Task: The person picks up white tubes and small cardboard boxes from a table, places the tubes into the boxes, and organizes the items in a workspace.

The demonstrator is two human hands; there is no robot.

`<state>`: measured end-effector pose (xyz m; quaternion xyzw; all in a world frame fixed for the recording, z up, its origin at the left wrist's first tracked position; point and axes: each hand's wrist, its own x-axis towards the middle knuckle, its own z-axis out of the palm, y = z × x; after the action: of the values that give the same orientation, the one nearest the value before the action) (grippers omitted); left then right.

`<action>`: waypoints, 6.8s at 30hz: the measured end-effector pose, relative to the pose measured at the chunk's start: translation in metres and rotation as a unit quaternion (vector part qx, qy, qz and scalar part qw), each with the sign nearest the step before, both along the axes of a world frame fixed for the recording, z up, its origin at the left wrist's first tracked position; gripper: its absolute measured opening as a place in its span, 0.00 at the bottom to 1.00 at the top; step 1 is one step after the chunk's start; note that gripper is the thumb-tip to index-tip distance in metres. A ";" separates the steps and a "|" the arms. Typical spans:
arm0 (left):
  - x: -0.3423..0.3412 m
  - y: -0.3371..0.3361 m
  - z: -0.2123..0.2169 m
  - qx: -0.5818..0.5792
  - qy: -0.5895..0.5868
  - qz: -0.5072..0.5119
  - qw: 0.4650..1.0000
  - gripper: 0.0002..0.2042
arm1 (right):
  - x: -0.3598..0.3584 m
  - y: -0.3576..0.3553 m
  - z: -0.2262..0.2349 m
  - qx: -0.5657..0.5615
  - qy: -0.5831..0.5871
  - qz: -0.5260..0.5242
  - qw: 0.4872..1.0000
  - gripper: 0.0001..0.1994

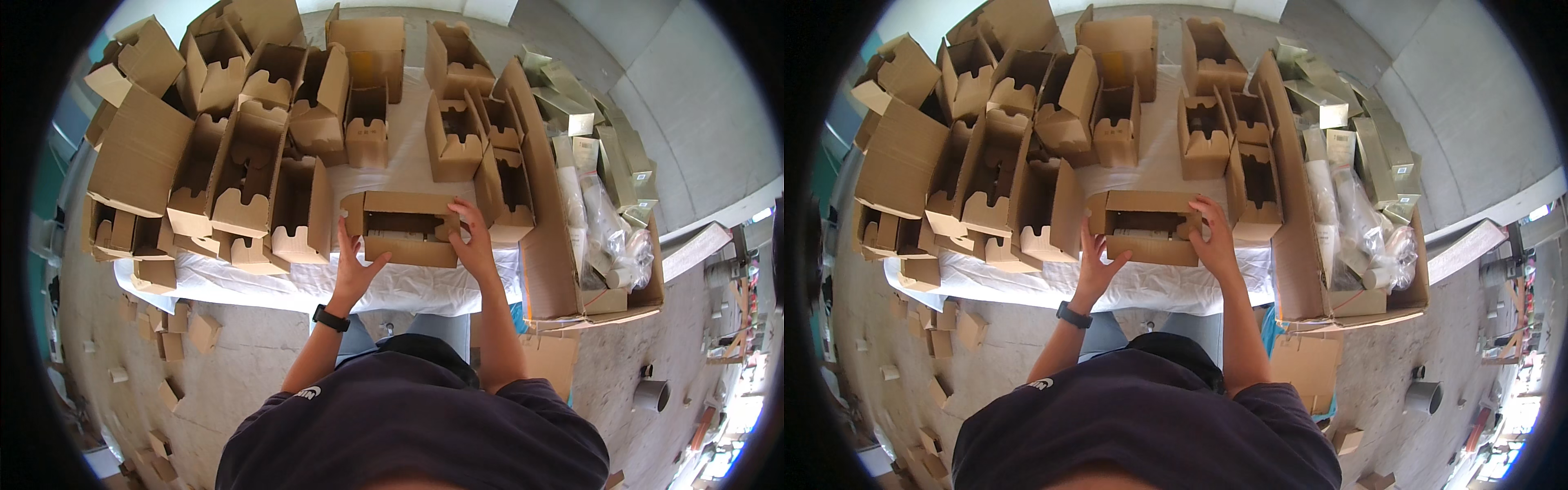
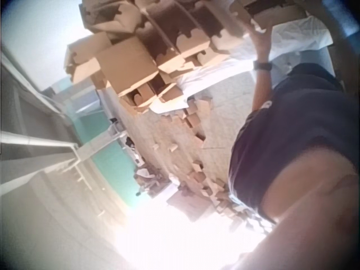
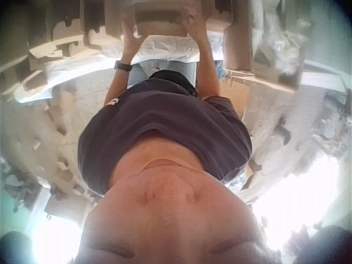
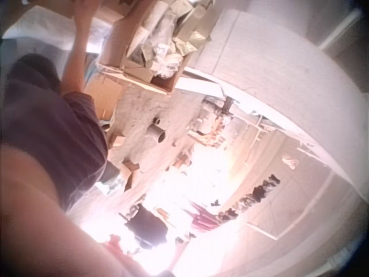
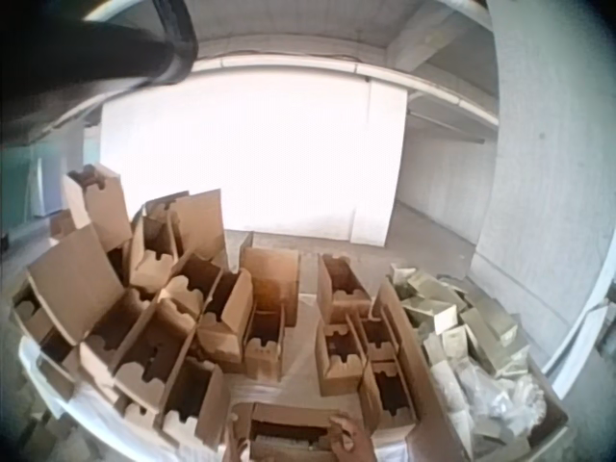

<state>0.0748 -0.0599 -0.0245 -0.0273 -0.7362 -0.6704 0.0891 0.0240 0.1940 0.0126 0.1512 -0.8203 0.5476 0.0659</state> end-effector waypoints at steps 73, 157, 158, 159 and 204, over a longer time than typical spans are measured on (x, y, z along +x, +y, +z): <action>-0.011 -0.034 -0.060 -0.340 0.101 -0.070 0.932 0.23 | -0.061 0.041 0.188 0.285 0.175 -0.104 0.936 0.43; -0.015 -0.003 -0.036 0.200 -0.061 0.043 0.977 0.34 | 0.004 0.019 0.035 0.125 0.110 0.009 0.986 0.13; -0.015 0.000 -0.020 0.186 -0.057 0.040 0.980 0.34 | 0.008 0.021 0.030 0.093 0.101 -0.009 0.990 0.13; -0.016 0.001 -0.008 0.172 -0.052 0.037 0.983 0.35 | 0.010 0.022 0.027 0.060 0.094 -0.027 0.993 0.14; -0.042 -0.007 0.027 -0.223 0.070 -0.057 0.971 0.52 | 0.027 -0.007 -0.017 -0.100 -0.080 -0.187 0.974 0.29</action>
<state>0.0330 -0.0672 0.0028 -0.1354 -0.8562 -0.4898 0.0935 0.0513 0.1867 -0.0047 -0.0563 -0.7779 0.6150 0.1161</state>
